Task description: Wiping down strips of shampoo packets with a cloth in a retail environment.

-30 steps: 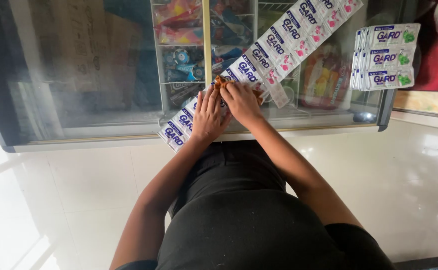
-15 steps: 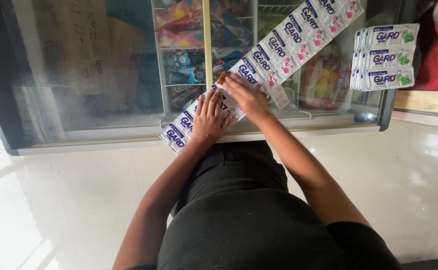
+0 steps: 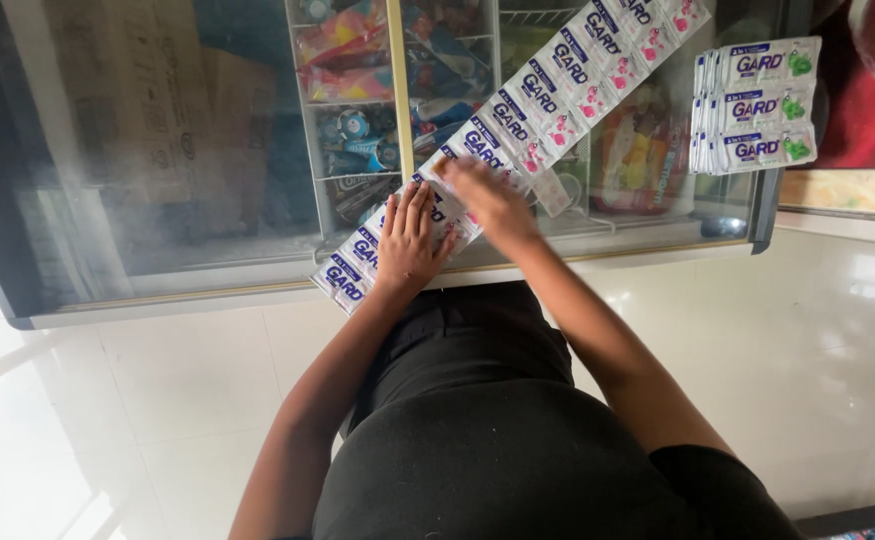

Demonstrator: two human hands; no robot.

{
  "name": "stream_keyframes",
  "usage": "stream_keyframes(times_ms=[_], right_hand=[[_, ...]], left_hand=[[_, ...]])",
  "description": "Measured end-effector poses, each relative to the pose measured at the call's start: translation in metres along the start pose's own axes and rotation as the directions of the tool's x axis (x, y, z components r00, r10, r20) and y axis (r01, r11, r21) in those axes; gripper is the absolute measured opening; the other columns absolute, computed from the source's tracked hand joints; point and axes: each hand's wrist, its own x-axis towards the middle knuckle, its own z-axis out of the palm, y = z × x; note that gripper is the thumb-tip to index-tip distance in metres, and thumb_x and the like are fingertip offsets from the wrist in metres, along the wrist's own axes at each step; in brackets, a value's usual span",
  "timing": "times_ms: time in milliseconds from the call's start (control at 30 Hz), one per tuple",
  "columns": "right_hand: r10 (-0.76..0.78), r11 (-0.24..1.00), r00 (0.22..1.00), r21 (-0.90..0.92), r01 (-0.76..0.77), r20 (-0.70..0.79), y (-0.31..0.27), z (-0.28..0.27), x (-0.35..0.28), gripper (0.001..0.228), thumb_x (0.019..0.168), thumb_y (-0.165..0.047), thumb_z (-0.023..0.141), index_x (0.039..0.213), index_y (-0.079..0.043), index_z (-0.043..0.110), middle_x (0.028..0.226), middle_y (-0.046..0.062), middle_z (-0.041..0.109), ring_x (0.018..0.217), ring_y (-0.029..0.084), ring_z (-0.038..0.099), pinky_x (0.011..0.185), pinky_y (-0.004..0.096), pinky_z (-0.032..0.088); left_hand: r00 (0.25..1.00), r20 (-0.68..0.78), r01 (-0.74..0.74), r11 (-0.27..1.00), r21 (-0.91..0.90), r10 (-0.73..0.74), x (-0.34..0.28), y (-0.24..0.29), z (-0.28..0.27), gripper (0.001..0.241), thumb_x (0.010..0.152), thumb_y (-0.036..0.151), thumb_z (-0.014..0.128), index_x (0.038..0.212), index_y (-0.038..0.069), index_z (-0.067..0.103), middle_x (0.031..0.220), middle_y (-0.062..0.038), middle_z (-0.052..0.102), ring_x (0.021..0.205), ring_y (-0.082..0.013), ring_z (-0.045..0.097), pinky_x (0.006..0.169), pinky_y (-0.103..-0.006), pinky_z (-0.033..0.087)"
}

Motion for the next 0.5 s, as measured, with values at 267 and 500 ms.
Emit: stream_keyframes(times_ms=[267, 500], right_hand=[[0.076, 0.989, 0.986, -0.118, -0.094, -0.150, 0.011, -0.006, 0.000, 0.046, 0.098, 0.008, 0.058, 0.144, -0.001, 0.059, 0.151, 0.015, 0.056, 0.141, 0.031, 0.055, 0.116, 0.040, 0.049], [-0.017, 0.980, 0.997, -0.200, 0.002, -0.075, 0.033, -0.010, -0.010, 0.045, 0.100, 0.008, 0.063, 0.139, -0.013, 0.066, 0.149, 0.003, 0.061, 0.139, 0.026, 0.059, 0.107, 0.032, 0.052]], left_hand=[[0.999, 0.033, -0.007, 1.000, 0.013, 0.006, 0.006, 0.006, -0.013, 0.081, 0.094, 0.046, 0.068, 0.149, -0.010, 0.046, 0.156, -0.020, 0.045, 0.151, -0.0353, 0.035, 0.125, -0.0542, 0.025], [0.998, 0.058, 0.006, 1.000, -0.016, -0.005, 0.007, 0.003, -0.019, 0.079, 0.096, 0.045, 0.066, 0.149, -0.009, 0.045, 0.154, -0.019, 0.048, 0.150, -0.0334, 0.037, 0.125, -0.0522, 0.026]])
